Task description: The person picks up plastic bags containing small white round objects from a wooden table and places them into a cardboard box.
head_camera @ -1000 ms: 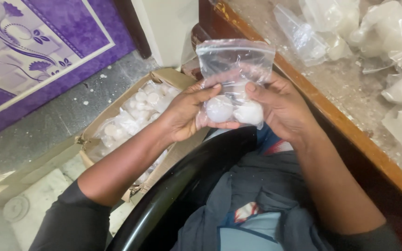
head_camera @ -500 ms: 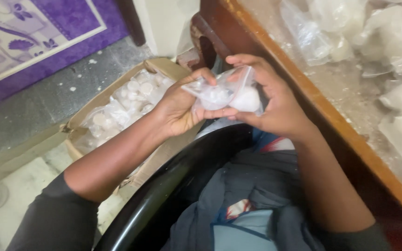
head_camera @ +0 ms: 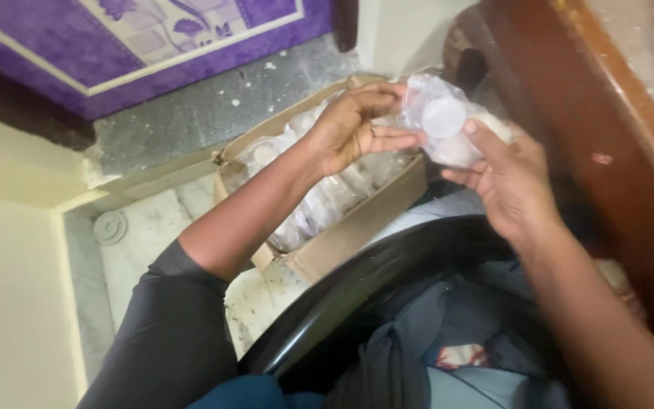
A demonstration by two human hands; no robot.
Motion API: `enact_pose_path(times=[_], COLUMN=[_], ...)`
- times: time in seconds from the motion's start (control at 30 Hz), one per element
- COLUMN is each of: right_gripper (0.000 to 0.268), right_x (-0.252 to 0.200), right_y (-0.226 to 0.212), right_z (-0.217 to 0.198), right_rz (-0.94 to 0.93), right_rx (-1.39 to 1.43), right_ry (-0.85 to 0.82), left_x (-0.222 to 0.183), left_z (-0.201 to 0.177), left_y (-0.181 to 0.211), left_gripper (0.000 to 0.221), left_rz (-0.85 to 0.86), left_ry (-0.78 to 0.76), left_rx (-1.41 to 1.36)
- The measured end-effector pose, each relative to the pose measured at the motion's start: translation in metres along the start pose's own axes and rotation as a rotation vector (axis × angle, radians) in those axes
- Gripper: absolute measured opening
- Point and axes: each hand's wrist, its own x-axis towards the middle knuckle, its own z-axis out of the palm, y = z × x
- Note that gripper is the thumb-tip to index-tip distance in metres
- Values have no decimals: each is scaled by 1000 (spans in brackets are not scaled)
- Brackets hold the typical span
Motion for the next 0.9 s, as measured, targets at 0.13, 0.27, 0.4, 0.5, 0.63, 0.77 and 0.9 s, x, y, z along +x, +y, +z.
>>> enact_pose_path(times=[0.13, 0.27, 0.4, 0.5, 0.63, 0.77, 0.9], right_gripper=[38, 39, 40, 36, 34, 30, 26], right_x=[16, 20, 27, 31, 29, 28, 28], right_y=[28, 58, 70, 72, 72, 69, 67], right_z=[26, 40, 35, 31, 27, 25, 24], right_rz=[165, 292, 468, 507, 505, 485, 486], right_rx=[135, 175, 101, 27, -36, -35, -30], right_ry=[-2, -22, -85, -160, -226, -248, -286], left_x=[25, -17, -16, 4, 11, 24, 20], left_z=[-77, -51, -49, -75, -115, -227, -320], left_y=[-45, -91, -112, -119, -102, -110, -112], left_gripper=[46, 57, 52, 45, 32, 42, 63], left_rz=[81, -63, -46, 104, 82, 78, 121], left_ry=[375, 178, 125, 170, 394, 673, 755], left_rx=[131, 197, 90, -9, -82, -138, 24])
